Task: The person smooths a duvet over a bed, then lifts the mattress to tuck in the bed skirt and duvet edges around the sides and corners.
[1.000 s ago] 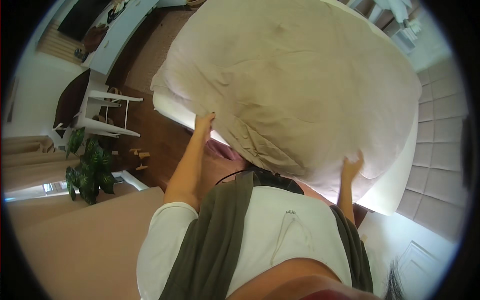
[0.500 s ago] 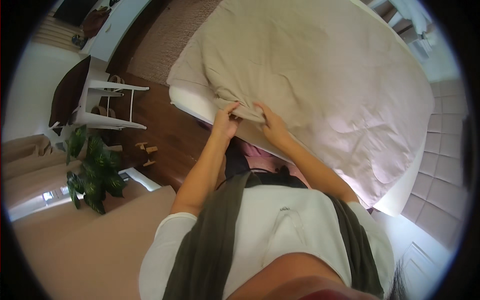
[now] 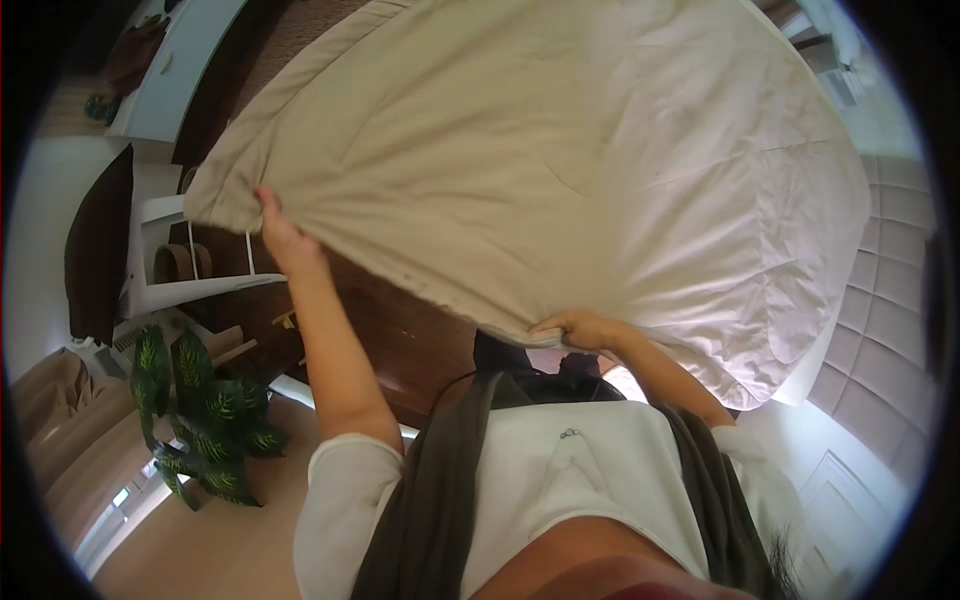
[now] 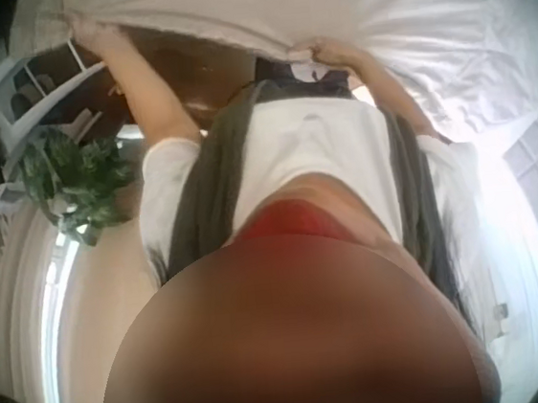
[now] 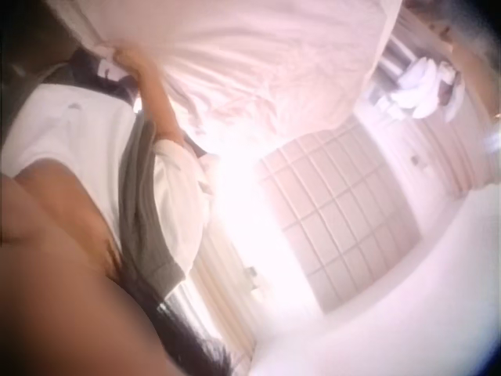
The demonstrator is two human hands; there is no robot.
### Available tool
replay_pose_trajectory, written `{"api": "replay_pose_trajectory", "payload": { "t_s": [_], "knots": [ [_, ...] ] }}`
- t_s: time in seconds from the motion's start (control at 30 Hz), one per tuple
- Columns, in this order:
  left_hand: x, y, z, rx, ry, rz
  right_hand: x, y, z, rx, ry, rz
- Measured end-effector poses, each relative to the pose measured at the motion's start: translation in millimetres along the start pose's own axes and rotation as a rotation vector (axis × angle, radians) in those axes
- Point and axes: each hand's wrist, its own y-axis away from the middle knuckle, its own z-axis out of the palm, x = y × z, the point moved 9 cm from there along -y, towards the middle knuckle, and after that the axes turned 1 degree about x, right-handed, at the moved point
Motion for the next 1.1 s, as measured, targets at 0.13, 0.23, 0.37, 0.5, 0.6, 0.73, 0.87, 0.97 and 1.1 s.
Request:
{"api": "replay_pose_trajectory", "payload": {
  "t_s": [0.13,0.23,0.37,0.5,0.6,0.73,0.87,0.97,1.1],
  "knots": [
    [-19,4,-124,0.368,-0.119,0.017,28,-36,48,-0.215,0.109,0.163],
    [-59,18,-196,0.550,-0.174,-0.098,78,-48,69,-0.229,0.425,0.186],
    [-99,15,-198,0.626,-0.460,-0.221,132,-41,38,-0.019,0.602,0.227],
    [-63,-36,-233,0.674,-0.523,-0.056,86,-46,28,0.055,0.579,0.179],
    [-40,-25,-233,0.887,-1.192,-0.030,87,-32,37,0.088,0.486,0.073],
    [-42,19,-89,0.627,-1.652,0.460,115,21,-21,0.617,-0.002,-0.001],
    [-153,99,41,-0.417,-1.428,0.771,131,153,-117,1.368,-0.147,-0.121],
    [-268,248,134,-0.904,-1.309,0.246,188,306,-157,1.949,0.037,0.041],
    [-341,446,207,-1.559,-1.012,0.421,282,464,-161,2.310,0.300,0.457]
  ]
}}
